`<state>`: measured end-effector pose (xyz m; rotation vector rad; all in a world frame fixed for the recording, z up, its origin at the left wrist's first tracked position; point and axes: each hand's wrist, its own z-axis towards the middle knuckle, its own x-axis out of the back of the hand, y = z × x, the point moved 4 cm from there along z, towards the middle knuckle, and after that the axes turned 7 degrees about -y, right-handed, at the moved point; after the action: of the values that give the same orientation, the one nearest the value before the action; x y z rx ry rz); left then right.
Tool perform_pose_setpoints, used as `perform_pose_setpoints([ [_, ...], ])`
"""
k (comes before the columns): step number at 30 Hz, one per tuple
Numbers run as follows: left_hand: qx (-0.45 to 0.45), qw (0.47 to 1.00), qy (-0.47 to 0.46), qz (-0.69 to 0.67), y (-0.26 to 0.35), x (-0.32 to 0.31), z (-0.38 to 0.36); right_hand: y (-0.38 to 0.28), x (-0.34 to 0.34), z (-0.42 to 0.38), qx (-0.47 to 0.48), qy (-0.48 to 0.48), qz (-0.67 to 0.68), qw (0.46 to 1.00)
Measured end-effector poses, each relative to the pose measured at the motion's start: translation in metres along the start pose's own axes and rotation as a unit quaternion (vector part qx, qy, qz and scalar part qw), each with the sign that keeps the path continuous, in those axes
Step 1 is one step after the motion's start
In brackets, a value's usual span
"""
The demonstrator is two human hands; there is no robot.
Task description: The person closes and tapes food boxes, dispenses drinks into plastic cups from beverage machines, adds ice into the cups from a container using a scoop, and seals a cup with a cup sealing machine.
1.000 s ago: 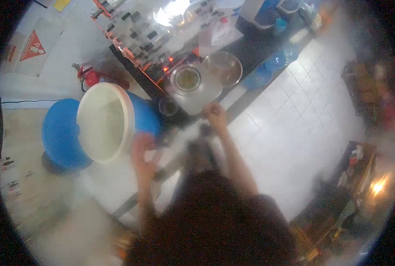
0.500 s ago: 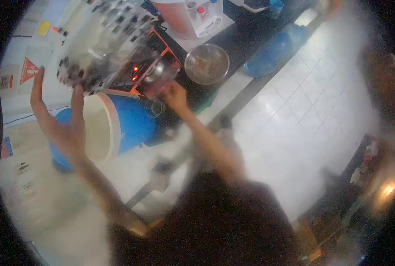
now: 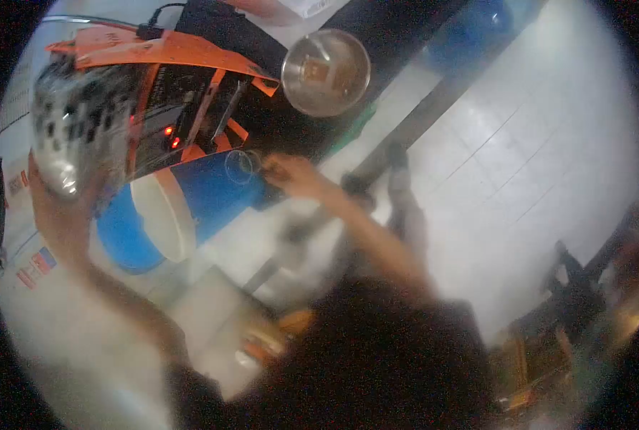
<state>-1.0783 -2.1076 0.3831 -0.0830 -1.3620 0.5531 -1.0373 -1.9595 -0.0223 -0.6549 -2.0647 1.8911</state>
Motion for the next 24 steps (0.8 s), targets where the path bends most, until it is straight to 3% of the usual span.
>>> perform_pose_setpoints([
  [1,0.032,0.999,-0.028,0.034,-0.008,-0.002,0.003,0.021,-0.003,-0.024,0.012,-0.008,0.007,1.000],
  [2,-0.012,0.998,-0.031,0.062,-0.024,-0.004,0.008,0.047,-0.009,-0.050,0.024,-0.016,0.016,0.999],
  [3,0.009,0.998,-0.055,-0.022,-0.038,-0.005,0.006,0.080,-0.020,-0.079,-0.024,-0.018,0.045,0.999],
  [4,0.015,0.996,-0.062,-0.061,-0.052,-0.006,0.006,0.068,-0.011,-0.101,-0.004,-0.011,0.097,0.995],
  [7,-0.014,0.999,-0.042,0.020,-0.088,-0.001,0.008,0.101,-0.030,-0.148,-0.176,-0.089,0.150,0.969],
  [10,-0.047,0.995,-0.024,0.089,-0.128,0.011,0.016,0.163,-0.075,-0.181,-0.110,-0.093,0.170,0.975],
  [13,-0.094,0.985,-0.008,0.145,-0.167,0.035,0.026,0.197,-0.122,-0.203,-0.052,-0.079,0.290,0.953],
  [16,-0.133,0.971,0.011,0.201,-0.198,0.062,0.028,0.204,-0.128,-0.214,-0.076,-0.022,0.478,0.875],
  [18,-0.152,0.961,0.020,0.232,-0.209,0.081,0.026,0.228,-0.155,-0.225,-0.151,-0.013,0.557,0.816],
  [19,-0.157,0.957,0.022,0.244,-0.210,0.086,0.026,0.240,-0.168,-0.223,-0.142,-0.015,0.567,0.811],
  [20,-0.162,0.952,0.027,0.257,-0.215,0.097,0.021,0.255,-0.184,-0.224,-0.230,-0.035,0.557,0.797],
  [22,-0.167,0.945,0.032,0.278,-0.217,0.115,0.011,0.274,-0.220,-0.230,-0.308,-0.066,0.546,0.776],
  [24,-0.172,0.941,0.041,0.290,-0.215,0.122,0.005,0.288,-0.242,-0.224,-0.239,-0.014,0.593,0.769],
])
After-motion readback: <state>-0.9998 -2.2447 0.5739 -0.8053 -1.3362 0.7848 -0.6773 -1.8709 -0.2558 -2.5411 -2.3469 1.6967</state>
